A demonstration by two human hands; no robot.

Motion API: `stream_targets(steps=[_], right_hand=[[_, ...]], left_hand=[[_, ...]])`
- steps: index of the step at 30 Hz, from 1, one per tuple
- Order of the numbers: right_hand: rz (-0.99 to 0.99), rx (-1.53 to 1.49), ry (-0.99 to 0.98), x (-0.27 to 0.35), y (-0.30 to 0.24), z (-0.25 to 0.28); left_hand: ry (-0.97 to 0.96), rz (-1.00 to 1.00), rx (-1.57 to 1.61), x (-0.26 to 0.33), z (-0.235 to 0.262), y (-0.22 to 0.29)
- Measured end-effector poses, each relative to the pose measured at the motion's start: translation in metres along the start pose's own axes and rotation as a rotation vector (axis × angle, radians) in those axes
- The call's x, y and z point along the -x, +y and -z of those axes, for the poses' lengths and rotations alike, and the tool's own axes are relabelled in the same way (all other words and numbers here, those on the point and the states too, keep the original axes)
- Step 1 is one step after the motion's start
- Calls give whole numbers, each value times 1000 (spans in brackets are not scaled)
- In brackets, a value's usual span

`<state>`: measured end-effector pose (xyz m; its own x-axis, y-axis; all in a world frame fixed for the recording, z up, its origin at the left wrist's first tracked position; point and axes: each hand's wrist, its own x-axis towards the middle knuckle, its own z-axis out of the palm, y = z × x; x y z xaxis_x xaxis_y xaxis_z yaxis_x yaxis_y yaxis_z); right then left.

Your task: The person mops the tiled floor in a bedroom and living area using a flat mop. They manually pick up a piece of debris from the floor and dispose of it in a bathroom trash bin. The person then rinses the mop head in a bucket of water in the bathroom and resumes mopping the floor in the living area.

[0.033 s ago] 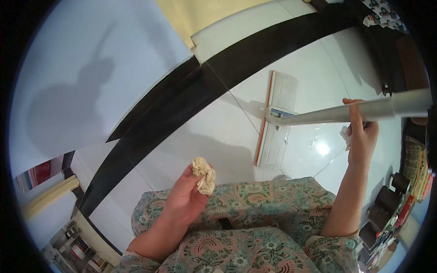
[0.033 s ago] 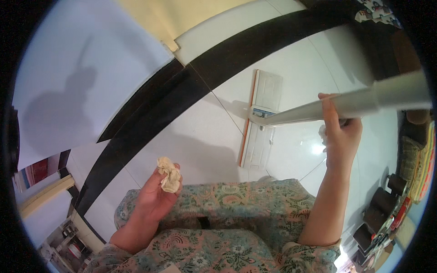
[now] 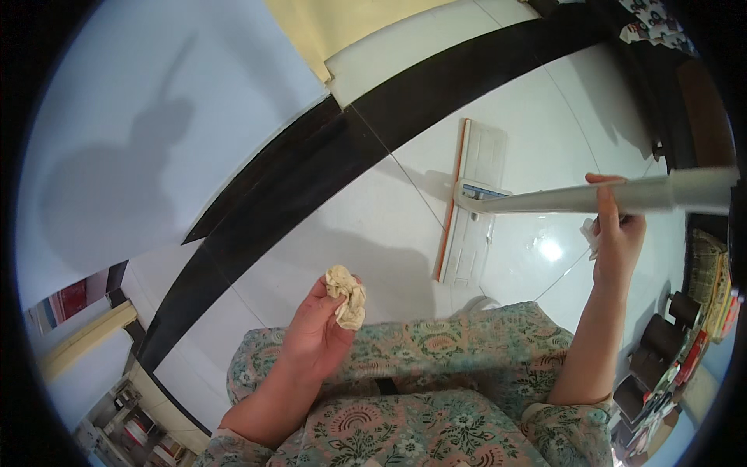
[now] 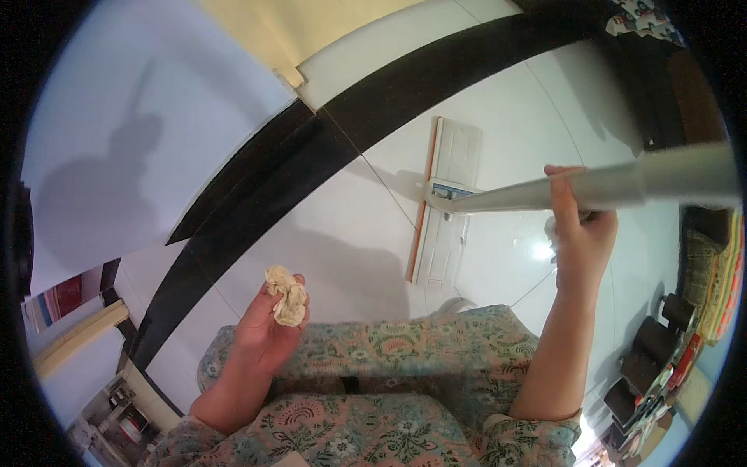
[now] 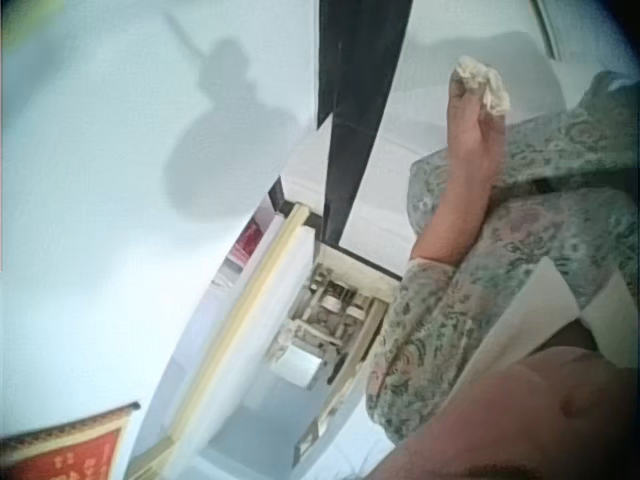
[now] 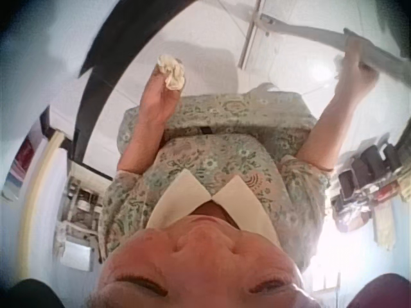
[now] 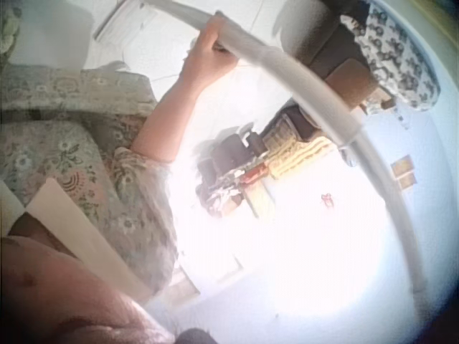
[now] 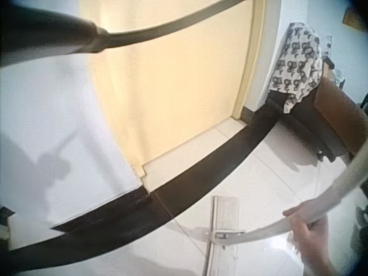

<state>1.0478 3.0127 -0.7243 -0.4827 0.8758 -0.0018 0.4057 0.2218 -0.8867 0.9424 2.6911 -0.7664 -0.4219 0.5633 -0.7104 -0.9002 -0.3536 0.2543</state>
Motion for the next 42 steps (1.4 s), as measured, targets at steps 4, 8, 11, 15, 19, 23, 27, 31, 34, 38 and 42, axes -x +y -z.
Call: stream_targets(steps=[4,8,11,15,19,23,27,31,34,38,42], right_hand=[[63,-37,81,0,4,-8],[-115,-19,55,-9,9,4],[-99,21,102,-17,12,4],[11,88,84,-28,13,0],[90,-32,48,-30,18,2],[172,48,93,-34,26,7],[73,-14,72,-32,22,16],[77,-86,86,-36,27,19],[31,-70,85,-36,31,26],[5,-95,96,-34,28,26],[131,-90,100,-38,32,26]], left_hand=[[63,25,-308,-3,27,-8],[169,310,-631,-20,67,-23],[107,386,-798,-48,48,-18],[-586,-140,-1743,-155,7,-65],[-953,-403,-1829,-225,17,-159],[-913,-305,-1965,-255,23,-209],[-1027,-345,-2124,-279,27,-218],[-1088,-391,-2293,-290,21,-231],[-968,-268,-2331,-289,0,-230],[-1072,-349,-2185,-301,3,-233],[-836,41,-1722,-268,-15,-208]])
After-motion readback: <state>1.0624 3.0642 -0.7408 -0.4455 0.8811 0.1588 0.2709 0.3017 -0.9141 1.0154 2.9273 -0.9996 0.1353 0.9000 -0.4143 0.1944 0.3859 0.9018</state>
